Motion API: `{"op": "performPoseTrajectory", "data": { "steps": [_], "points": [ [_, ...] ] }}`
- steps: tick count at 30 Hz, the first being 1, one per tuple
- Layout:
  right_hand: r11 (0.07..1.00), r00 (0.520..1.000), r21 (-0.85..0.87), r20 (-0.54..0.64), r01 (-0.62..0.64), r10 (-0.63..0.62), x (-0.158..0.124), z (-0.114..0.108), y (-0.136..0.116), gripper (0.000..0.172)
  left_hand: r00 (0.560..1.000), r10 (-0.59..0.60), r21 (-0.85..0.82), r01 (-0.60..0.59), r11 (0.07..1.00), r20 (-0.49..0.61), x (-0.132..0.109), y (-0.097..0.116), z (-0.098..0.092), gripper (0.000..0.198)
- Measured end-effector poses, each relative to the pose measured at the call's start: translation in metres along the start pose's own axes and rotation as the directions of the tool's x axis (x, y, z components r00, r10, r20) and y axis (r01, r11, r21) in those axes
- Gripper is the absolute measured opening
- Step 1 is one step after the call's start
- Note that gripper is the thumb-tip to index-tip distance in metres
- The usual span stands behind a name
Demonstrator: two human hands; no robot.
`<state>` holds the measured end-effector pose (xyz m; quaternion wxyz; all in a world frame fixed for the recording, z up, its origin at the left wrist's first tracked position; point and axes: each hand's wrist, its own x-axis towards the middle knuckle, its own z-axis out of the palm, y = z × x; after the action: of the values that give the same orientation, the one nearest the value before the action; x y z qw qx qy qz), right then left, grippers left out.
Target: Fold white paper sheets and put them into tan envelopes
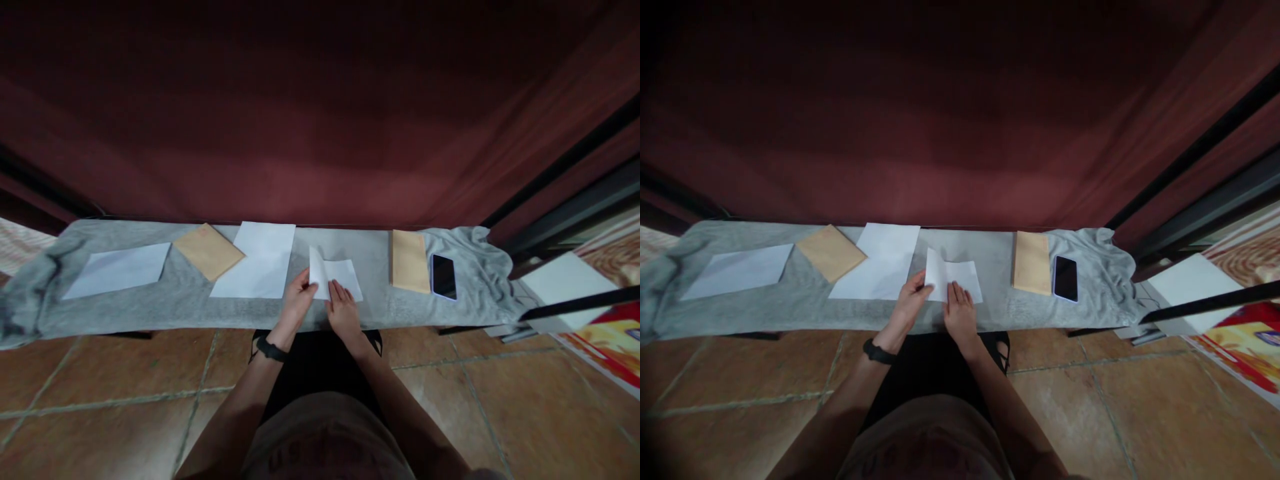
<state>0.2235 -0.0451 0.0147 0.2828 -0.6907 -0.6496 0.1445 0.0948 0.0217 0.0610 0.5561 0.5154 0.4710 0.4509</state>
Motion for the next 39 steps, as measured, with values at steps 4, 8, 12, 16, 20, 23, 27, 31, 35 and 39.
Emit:
{"op": "performPoseTrajectory", "data": {
  "steps": [4,8,12,16,20,23,27,31,35,39],
  "points": [
    [0.834,0.959,0.506,-0.046,-0.218,0.279,0.024,-0.015,-0.008,0.053,0.998,-0.055,-0.081,0.053,0.995,-0.026,-0.001,0.019,0.003,0.054],
    [0.568,0.939,0.812,-0.078,-0.135,0.334,0.038,-0.03,-0.011,0.058,0.964,-0.26,-0.074,0.255,0.964,-0.053,-0.003,0.004,-0.001,0.054],
    [0.307,0.918,0.946,-0.026,-0.106,0.397,0.033,-0.024,-0.006,0.046,0.954,-0.289,-0.185,0.298,0.936,0.073,-0.01,-0.022,0.007,0.056],
    [0.298,0.857,0.925,0.053,-0.236,0.513,0.016,-0.01,0.014,0.036,0.991,-0.133,-0.031,0.133,0.991,-0.017,-0.004,-0.035,0.003,0.06],
    [0.339,0.804,0.907,-0.002,-0.248,0.594,0.001,-0.009,0.043,0.037,0.998,-0.033,0.433,0.05,0.9,-0.047,0.013,-0.036,-0.017,0.076],
    [0.507,0.764,0.823,-0.149,-0.255,0.627,-0.004,-0.014,0.058,0.042,1.0,-0.002,0.643,0.015,0.766,-0.021,0.019,-0.036,-0.027,0.083],
    [0.823,0.85,0.539,-0.338,-0.179,0.405,-0.002,-0.018,0.057,0.044,0.984,0.177,0.814,-0.116,0.569,0.017,0.014,-0.038,-0.021,0.076],
    [0.938,0.961,0.345,-0.243,-0.039,0.13,0.01,-0.012,0.036,0.049,0.929,0.33,0.898,-0.281,0.34,0.166,0.005,-0.043,-0.001,0.058],
    [0.991,0.999,0.124,-0.019,0.044,-0.042,0.031,0.006,0.017,0.056,0.909,0.215,0.887,-0.402,0.225,0.358,0.005,-0.056,0.018,0.056],
    [0.991,0.99,-0.089,0.111,0.096,-0.086,0.043,0.02,0.013,0.055,0.915,0.11,0.903,-0.401,0.156,0.388,0.012,-0.066,0.021,0.058]
  ]
}}
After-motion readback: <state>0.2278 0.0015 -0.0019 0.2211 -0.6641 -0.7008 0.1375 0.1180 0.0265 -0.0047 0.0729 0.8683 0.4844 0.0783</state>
